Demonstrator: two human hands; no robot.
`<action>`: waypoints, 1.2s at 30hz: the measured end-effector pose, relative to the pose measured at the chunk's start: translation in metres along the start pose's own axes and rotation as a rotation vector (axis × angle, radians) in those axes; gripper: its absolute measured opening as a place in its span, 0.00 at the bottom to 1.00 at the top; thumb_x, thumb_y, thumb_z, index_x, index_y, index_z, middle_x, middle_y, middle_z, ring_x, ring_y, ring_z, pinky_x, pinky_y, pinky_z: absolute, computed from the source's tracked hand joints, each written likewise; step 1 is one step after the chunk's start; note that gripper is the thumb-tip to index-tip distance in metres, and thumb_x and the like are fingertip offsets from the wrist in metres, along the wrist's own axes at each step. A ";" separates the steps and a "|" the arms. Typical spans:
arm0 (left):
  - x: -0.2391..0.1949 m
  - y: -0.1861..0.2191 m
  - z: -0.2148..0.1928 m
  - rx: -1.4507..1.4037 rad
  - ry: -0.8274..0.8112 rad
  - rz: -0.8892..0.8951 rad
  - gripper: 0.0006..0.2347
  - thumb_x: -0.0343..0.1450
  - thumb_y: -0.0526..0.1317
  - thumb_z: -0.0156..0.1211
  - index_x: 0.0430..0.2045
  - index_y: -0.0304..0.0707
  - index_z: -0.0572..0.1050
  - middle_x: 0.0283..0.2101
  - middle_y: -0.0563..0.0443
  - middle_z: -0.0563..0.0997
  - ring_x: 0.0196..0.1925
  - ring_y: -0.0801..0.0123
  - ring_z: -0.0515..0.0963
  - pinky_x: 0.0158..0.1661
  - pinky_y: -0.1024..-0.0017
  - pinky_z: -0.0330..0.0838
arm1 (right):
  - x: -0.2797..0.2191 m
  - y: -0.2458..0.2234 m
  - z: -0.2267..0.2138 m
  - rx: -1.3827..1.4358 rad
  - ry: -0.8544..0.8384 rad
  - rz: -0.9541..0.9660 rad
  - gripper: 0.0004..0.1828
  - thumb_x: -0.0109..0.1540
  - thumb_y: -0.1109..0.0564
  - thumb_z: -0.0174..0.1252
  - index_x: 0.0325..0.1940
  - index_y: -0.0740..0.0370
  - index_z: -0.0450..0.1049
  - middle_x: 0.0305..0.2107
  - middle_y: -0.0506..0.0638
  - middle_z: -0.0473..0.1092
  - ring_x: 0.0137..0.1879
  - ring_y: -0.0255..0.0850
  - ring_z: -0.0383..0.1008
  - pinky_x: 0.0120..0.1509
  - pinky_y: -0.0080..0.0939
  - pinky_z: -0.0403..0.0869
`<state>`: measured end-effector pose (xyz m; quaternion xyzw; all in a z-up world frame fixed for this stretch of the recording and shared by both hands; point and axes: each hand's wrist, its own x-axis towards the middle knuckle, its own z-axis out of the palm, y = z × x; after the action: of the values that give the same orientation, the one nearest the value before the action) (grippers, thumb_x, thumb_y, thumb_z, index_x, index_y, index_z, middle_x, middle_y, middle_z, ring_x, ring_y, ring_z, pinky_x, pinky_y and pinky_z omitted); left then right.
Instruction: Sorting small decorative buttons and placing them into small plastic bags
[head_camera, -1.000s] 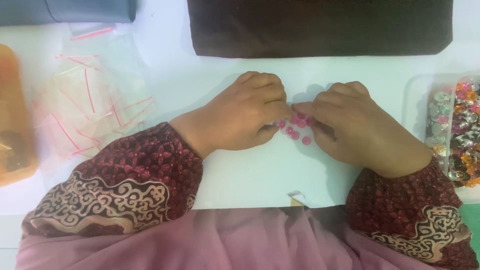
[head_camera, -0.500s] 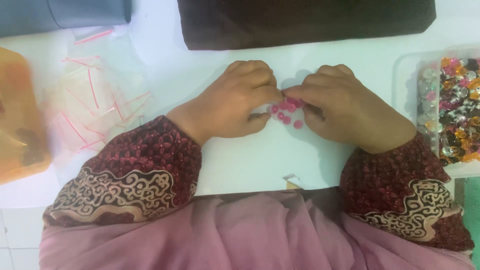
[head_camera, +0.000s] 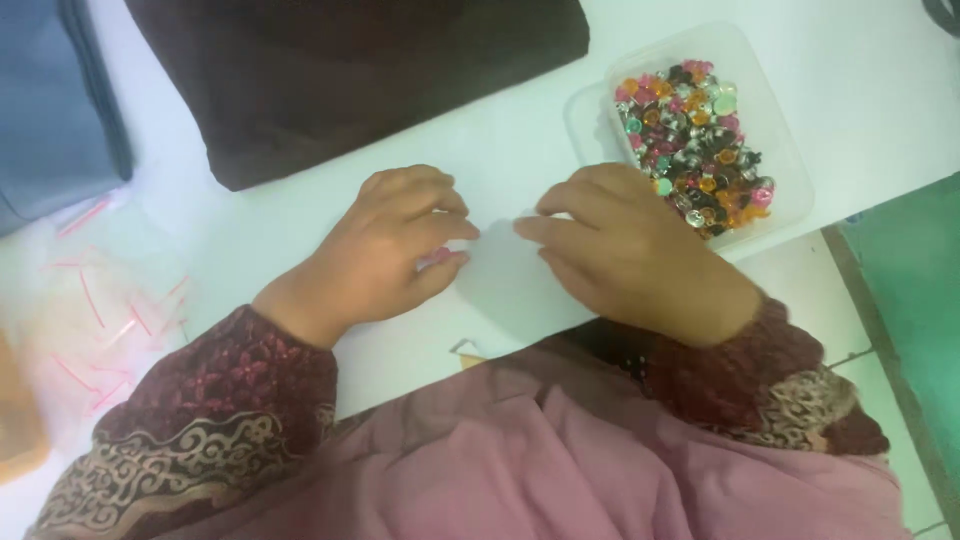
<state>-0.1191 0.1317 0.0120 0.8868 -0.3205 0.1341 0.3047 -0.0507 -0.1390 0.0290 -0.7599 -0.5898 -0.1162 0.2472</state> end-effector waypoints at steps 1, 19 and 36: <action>0.010 0.003 0.002 0.012 -0.032 0.020 0.04 0.69 0.34 0.68 0.34 0.42 0.80 0.38 0.51 0.77 0.48 0.52 0.77 0.49 0.53 0.68 | -0.013 0.005 -0.011 -0.030 0.027 0.004 0.15 0.62 0.70 0.62 0.52 0.63 0.75 0.41 0.55 0.72 0.47 0.50 0.72 0.55 0.51 0.67; 0.194 -0.017 0.150 0.501 -0.500 -0.015 0.12 0.58 0.27 0.62 0.09 0.50 0.70 0.19 0.58 0.72 0.27 0.57 0.72 0.30 0.59 0.66 | -0.091 0.079 -0.034 -0.533 -0.257 0.449 0.11 0.64 0.46 0.63 0.28 0.48 0.78 0.28 0.43 0.69 0.38 0.48 0.68 0.42 0.50 0.67; 0.199 -0.010 0.146 0.535 -0.492 -0.064 0.08 0.65 0.35 0.61 0.17 0.56 0.73 0.24 0.61 0.75 0.30 0.59 0.74 0.33 0.60 0.66 | -0.084 0.071 -0.037 -0.303 -0.177 0.564 0.01 0.61 0.62 0.60 0.36 0.59 0.76 0.29 0.49 0.69 0.41 0.52 0.66 0.50 0.51 0.63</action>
<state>0.0441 -0.0501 -0.0198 0.9505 -0.3098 -0.0137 -0.0202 -0.0024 -0.2410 0.0040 -0.9286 -0.3513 -0.0632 0.1015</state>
